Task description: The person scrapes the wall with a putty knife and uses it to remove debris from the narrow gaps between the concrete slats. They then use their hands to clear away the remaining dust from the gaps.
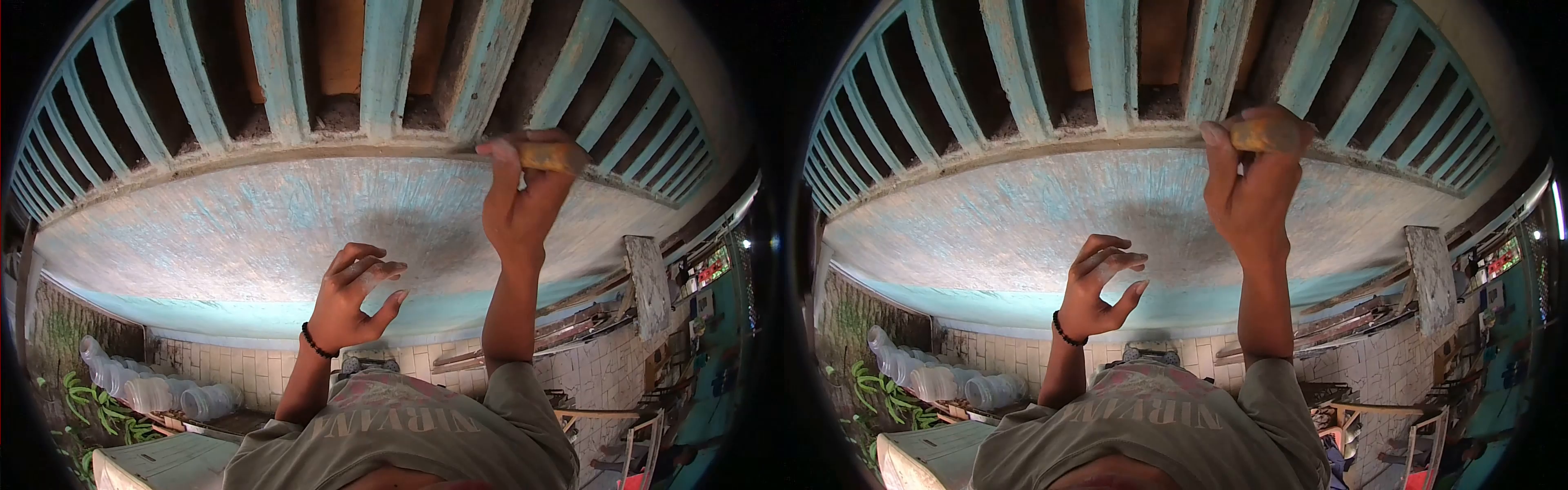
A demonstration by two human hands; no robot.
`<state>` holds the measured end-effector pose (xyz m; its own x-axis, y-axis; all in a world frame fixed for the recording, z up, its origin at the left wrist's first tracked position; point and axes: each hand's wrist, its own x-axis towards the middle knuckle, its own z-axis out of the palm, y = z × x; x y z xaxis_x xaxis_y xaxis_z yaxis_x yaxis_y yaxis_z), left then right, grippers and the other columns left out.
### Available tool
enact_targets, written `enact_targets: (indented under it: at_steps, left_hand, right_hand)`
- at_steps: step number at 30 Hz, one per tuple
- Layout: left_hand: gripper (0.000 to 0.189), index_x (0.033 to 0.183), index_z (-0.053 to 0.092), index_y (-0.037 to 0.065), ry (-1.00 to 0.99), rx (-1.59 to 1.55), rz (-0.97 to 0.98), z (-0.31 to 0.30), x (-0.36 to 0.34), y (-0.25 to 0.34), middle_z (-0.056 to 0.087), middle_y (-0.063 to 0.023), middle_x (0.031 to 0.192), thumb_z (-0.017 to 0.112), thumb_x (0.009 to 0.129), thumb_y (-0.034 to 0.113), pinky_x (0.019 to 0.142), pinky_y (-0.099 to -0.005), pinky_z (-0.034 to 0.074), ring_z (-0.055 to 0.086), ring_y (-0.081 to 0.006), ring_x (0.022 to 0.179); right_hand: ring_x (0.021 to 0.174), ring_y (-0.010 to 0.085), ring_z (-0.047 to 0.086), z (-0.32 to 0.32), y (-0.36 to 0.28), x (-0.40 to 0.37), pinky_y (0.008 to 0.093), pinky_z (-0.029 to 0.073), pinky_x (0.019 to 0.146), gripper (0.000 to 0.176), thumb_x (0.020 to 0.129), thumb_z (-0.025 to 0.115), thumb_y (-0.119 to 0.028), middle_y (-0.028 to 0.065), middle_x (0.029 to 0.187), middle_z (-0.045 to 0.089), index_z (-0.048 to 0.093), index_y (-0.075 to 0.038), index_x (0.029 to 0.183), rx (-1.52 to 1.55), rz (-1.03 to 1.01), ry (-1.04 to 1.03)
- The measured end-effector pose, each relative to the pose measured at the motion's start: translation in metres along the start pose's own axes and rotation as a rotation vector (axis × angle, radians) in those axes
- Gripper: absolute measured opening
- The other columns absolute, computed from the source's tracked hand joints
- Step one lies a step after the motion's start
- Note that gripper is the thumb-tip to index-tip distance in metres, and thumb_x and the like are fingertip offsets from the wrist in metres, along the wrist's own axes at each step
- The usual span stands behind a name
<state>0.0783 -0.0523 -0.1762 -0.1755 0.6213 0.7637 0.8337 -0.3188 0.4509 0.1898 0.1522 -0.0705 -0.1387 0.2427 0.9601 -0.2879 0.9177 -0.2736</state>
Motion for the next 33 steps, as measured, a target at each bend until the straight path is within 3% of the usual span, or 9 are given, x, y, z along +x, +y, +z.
enact_targets:
  at_steps: [7,8,13,17,20,23,24,27,33]
  left_hand:
    - [0.027,0.105,0.074,0.006,-0.002,0.028,-0.001,-0.002,-0.001,0.000,0.077,-0.0078,0.096,0.080,0.079,0.010,0.088,-0.0426,0.055,0.066,-0.0332,0.109]
    - [0.027,0.105,0.074,0.006,0.003,0.034,0.000,-0.003,0.000,0.000,0.077,-0.0079,0.096,0.080,0.079,0.010,0.087,-0.0426,0.056,0.066,-0.0332,0.109]
    - [0.026,0.104,0.074,0.006,-0.006,0.033,-0.004,-0.004,-0.001,0.002,0.077,-0.0080,0.097,0.080,0.079,0.009,0.087,-0.0429,0.056,0.066,-0.0333,0.109]
    - [0.026,0.104,0.074,0.006,-0.007,0.044,-0.006,-0.004,-0.001,0.001,0.077,-0.0081,0.097,0.080,0.079,0.009,0.087,-0.0427,0.056,0.066,-0.0335,0.108]
    - [0.028,0.107,0.074,0.008,-0.012,0.043,-0.016,-0.005,-0.002,-0.003,0.075,-0.0084,0.097,0.081,0.081,0.013,0.091,-0.0434,0.054,0.065,-0.0326,0.109]
    - [0.025,0.102,0.074,0.006,0.007,0.044,0.004,-0.004,0.000,-0.001,0.077,-0.0083,0.096,0.080,0.078,0.008,0.086,-0.0425,0.056,0.066,-0.0336,0.107]
    - [0.025,0.102,0.074,0.006,0.004,0.040,0.006,-0.005,0.000,-0.001,0.077,-0.0083,0.096,0.080,0.078,0.008,0.086,-0.0425,0.055,0.066,-0.0336,0.107]
    - [0.026,0.103,0.074,0.006,-0.006,0.023,0.005,-0.002,-0.001,0.000,0.076,-0.0083,0.095,0.080,0.078,0.008,0.086,-0.0426,0.055,0.066,-0.0337,0.106]
    - [0.026,0.103,0.075,0.007,-0.007,0.031,0.002,-0.002,-0.002,-0.002,0.076,-0.0084,0.095,0.081,0.078,0.008,0.086,-0.0428,0.055,0.067,-0.0334,0.106]
  right_hand:
    - [0.075,0.0146,0.064,-0.002,0.004,0.014,0.0284,0.052,0.073,0.027,0.106,0.060,-0.016,0.0125,0.100,0.063,0.037,-0.004,0.117,-0.328,-0.225,-0.039]
    - [0.084,0.0177,0.059,0.007,0.012,0.003,0.0275,0.049,0.062,0.029,0.098,0.072,-0.011,0.0140,0.110,0.054,0.047,-0.003,0.111,-0.054,-0.110,0.018]
    - [0.082,0.0176,0.061,-0.005,-0.002,0.004,0.0287,0.051,0.064,0.031,0.099,0.071,-0.012,0.0141,0.108,0.053,0.045,-0.003,0.112,0.028,-0.036,0.074]
    - [0.081,0.0168,0.068,-0.011,0.013,0.014,0.0281,0.052,0.074,0.027,0.108,0.056,-0.016,0.0122,0.102,0.057,0.035,-0.003,0.118,-0.128,-0.144,0.043]
    - [0.081,0.0165,0.068,-0.017,0.002,0.012,0.0278,0.051,0.072,0.027,0.108,0.055,-0.018,0.0123,0.102,0.056,0.035,-0.003,0.118,-0.227,-0.022,-0.075]
    - [0.082,0.0155,0.068,-0.020,-0.006,0.014,0.0274,0.050,0.071,0.026,0.108,0.055,-0.019,0.0125,0.102,0.058,0.036,-0.004,0.117,-0.030,-0.009,0.027]
    - [0.080,0.0161,0.065,-0.021,0.000,0.012,0.0312,0.052,0.074,0.026,0.104,0.064,-0.015,0.0117,0.100,0.053,0.042,-0.003,0.114,0.044,-0.017,0.089]
    - [0.080,0.0157,0.066,-0.024,0.016,0.017,0.0309,0.052,0.075,0.027,0.105,0.061,-0.013,0.0117,0.101,0.054,0.039,-0.003,0.117,-0.222,-0.099,-0.029]
    - [0.080,0.0173,0.066,-0.025,0.004,0.015,0.0311,0.053,0.077,0.027,0.106,0.059,-0.014,0.0120,0.102,0.053,0.038,-0.002,0.116,-0.035,-0.017,0.062]
